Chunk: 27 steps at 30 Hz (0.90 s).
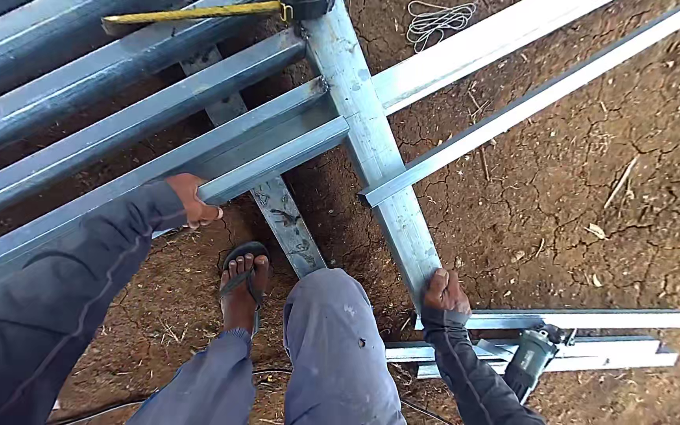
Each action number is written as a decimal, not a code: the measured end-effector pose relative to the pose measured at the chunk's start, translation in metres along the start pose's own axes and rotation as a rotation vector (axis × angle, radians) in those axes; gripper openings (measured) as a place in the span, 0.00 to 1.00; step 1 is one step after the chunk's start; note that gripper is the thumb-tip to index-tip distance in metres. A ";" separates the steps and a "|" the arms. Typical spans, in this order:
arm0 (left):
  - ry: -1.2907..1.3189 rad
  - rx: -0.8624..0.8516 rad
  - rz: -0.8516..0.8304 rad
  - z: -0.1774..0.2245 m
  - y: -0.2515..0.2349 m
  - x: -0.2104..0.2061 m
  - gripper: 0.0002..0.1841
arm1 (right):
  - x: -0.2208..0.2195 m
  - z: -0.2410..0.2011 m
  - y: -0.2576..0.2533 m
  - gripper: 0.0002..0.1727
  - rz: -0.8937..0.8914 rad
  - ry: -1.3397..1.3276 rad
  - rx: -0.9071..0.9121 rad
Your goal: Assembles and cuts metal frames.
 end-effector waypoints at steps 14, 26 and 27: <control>-0.096 -0.471 0.291 -0.074 -0.156 -0.033 0.42 | -0.003 0.004 -0.001 0.38 0.031 0.015 0.023; -0.119 -0.407 0.693 -0.071 -0.110 -0.017 0.36 | -0.003 0.002 0.001 0.37 -0.034 -0.002 0.000; -0.103 -0.421 0.721 -0.072 -0.105 -0.013 0.36 | -0.003 0.001 0.002 0.37 -0.043 -0.005 -0.006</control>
Point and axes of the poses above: each hand's wrist, its own y-axis away from the middle knuckle, its own x-axis out of the back of the hand, z = x × y, the point moved 8 cm from there along -y, towards the middle knuckle, and after that the axes turned 13 degrees about x, right-handed, at the moved point
